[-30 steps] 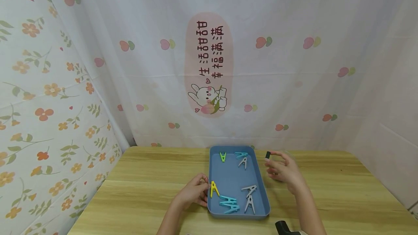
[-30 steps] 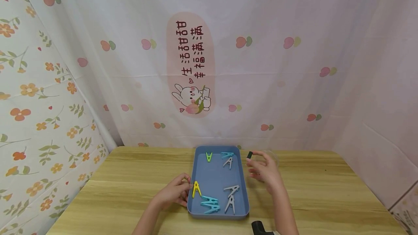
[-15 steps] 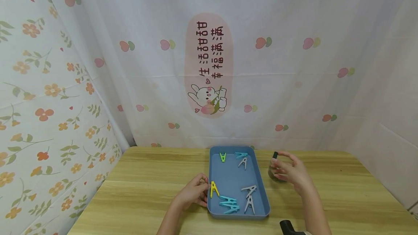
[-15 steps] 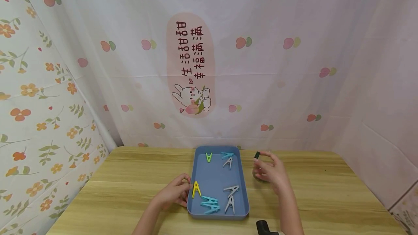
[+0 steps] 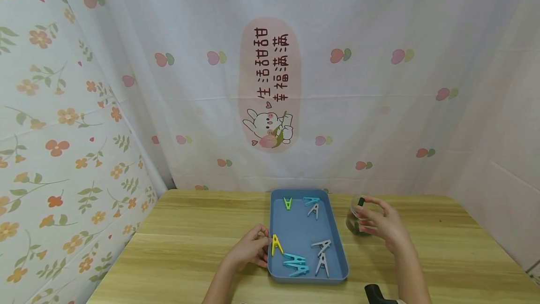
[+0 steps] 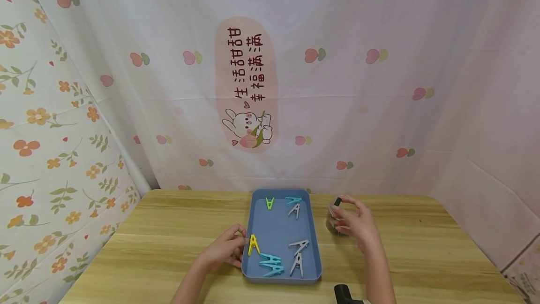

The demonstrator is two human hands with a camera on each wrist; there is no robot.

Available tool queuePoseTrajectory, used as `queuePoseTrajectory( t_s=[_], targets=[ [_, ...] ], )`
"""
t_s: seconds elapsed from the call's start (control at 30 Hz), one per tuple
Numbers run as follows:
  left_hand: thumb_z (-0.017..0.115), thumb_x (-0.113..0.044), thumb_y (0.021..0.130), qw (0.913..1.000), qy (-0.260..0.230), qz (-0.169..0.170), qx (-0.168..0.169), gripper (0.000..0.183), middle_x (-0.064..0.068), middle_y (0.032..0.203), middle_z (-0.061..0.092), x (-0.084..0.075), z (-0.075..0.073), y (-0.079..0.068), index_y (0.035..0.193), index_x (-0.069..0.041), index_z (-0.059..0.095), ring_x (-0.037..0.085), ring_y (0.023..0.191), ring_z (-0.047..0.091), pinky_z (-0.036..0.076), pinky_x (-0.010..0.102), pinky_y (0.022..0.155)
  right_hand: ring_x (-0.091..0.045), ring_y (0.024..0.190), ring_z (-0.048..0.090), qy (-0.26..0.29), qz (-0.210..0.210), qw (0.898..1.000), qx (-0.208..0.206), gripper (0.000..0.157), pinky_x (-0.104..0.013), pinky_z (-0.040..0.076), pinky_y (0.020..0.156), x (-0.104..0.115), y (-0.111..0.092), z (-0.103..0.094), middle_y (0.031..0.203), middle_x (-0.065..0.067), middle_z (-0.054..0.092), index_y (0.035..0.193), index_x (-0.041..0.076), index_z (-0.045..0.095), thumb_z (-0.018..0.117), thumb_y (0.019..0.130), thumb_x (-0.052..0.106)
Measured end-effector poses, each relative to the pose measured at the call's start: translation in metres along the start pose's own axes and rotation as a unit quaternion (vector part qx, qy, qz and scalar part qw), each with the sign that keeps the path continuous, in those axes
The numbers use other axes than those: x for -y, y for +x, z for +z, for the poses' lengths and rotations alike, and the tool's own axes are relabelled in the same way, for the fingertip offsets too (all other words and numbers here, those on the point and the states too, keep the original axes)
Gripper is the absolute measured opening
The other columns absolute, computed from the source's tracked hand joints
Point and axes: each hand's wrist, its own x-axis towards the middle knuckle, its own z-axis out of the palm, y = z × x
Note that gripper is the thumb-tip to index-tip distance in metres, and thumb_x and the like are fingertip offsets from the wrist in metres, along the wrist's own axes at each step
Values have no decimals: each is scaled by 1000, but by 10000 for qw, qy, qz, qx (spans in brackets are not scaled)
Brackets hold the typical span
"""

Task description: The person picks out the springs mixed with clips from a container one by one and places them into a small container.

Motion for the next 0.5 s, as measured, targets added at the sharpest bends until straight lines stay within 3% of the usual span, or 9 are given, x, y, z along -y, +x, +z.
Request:
queuePoseTrajectory(
  t_s=[0.5],
  targets=[
    [52,-12,103,10000,41,-15,-7,15,7,85,58,1,0,0,112,-3,44,18,65,58,57,27,58,-13,82,74,-136,56,9999,-16,67,-28,63,77,-5,0,-8,95,0,75,161,-3,27,62,108,20]
  ],
)
